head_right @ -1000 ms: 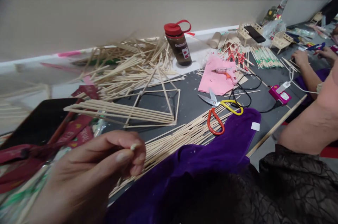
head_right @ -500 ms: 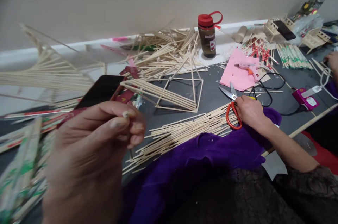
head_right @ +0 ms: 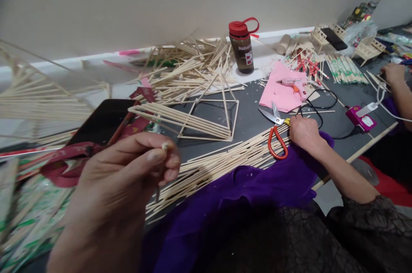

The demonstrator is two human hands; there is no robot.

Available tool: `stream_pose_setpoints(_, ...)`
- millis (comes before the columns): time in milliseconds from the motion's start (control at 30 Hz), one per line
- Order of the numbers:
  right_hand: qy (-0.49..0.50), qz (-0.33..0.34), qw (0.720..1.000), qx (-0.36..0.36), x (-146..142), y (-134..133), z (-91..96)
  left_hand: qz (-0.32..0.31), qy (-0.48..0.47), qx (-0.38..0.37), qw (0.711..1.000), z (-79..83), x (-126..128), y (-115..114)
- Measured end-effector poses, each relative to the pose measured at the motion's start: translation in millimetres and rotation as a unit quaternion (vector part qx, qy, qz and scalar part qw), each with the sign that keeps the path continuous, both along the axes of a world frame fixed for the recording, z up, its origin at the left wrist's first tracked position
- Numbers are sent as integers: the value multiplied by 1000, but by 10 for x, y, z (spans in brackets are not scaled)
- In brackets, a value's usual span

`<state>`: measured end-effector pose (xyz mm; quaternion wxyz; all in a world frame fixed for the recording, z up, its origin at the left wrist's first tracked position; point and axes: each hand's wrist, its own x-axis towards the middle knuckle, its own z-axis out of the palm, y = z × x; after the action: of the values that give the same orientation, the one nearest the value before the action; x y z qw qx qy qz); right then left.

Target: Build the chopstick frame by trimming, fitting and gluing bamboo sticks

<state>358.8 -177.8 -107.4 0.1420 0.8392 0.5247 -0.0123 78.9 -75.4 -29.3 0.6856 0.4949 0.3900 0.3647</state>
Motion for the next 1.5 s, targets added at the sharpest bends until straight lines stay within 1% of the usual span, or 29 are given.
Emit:
stream_pose_setpoints(167, 24, -17, 999, 30, 80, -59, 44, -8, 20, -23, 1000, 34, 18, -27)
stream_pose_setpoints(233, 58, -21, 995, 84, 146, -123, 72, -9, 17, -21, 1000, 12, 14, -9)
stream_pose_setpoints(267, 92, -23, 987, 133, 179, -158, 87, -9, 10, -21, 1000, -6, 13, 3)
stream_pose_setpoints(300, 140, -27, 971, 192, 207, -189, 103, -11, 1, -21, 1000, -26, 14, 17)
stream_pose_setpoints(333, 201, -34, 946, 252, 228, -215, 123, -15, -12, -23, 1000, -50, 15, 33)
stream_pose_setpoints(367, 275, -42, 912, 302, 238, -232, 145, -22, -24, -25, 999, -75, 16, 50)
stream_pose_setpoints(400, 358, -50, 870, 337, 235, -239, 171, -30, -36, -28, 999, -100, 16, 68)
stream_pose_setpoints(433, 450, -51, 819, 353, 220, -236, 199, -40, -45, -31, 998, -123, 15, 87)
stream_pose_setpoints(467, 530, -39, 766, 363, 191, -222, 228, -46, -48, -34, 997, -142, 13, 106)
stream_pose_setpoints(500, 593, -18, 719, 362, 151, -201, 255, -47, -48, -36, 997, -157, 8, 123)
stream_pose_setpoints(533, 641, 6, 682, 352, 101, -174, 280, -46, -47, -35, 997, -167, 2, 137)
stream_pose_setpoints(567, 673, 28, 658, 337, 45, -141, 299, -42, -46, -32, 998, -171, -5, 148)
stream_pose_setpoints(600, 692, 45, 646, 320, -16, -105, 313, -38, -44, -26, 998, -169, -13, 154)
stream_pose_setpoints(633, 703, 59, 641, 302, -80, -65, 322, -33, -42, -18, 998, -164, -21, 157)
stream_pose_setpoints(733, 720, 106, 638, 252, -280, 74, 347, -17, -34, 15, 999, -137, -52, 152)
stream_pose_setpoints(767, 729, 125, 631, 235, -350, 127, 364, -10, -32, 27, 999, -128, -64, 149)
stream_pose_setpoints(833, 752, 157, 608, 201, -496, 237, 418, 5, -32, 54, 998, -112, -88, 144)
stream_pose_setpoints(900, 770, 170, 588, 179, -630, 349, 483, 17, -34, 77, 996, -99, -110, 142)
stream_pose_setpoints(933, 770, 179, 587, 174, -685, 404, 509, 22, -34, 86, 995, -93, -119, 143)
stream_pose_setpoints(967, 762, 192, 593, 177, -728, 457, 526, 27, -34, 93, 995, -87, -127, 146)
stream_pose_setpoints(1000, 744, 210, 607, 185, -759, 507, 532, 32, -34, 99, 994, -81, -134, 149)
stream_pose_setpoints(1067, 686, 259, 648, 204, -788, 595, 517, 42, -31, 108, 993, -72, -147, 159)
stream_pose_setpoints(1167, 594, 317, 711, 201, -777, 686, 460, 62, -32, 122, 990, -62, -165, 181)
stream_pose_setpoints(1233, 553, 342, 736, 190, -754, 719, 431, 74, -34, 128, 988, -60, -176, 197)
stream_pose_setpoints(1333, 516, 369, 748, 194, -713, 755, 416, 87, -29, 127, 988, -69, -186, 224)
stream_pose_setpoints(1500, 495, 397, 746, 202, -677, 841, 430, 102, -9, 137, 985, -122, -204, 277)
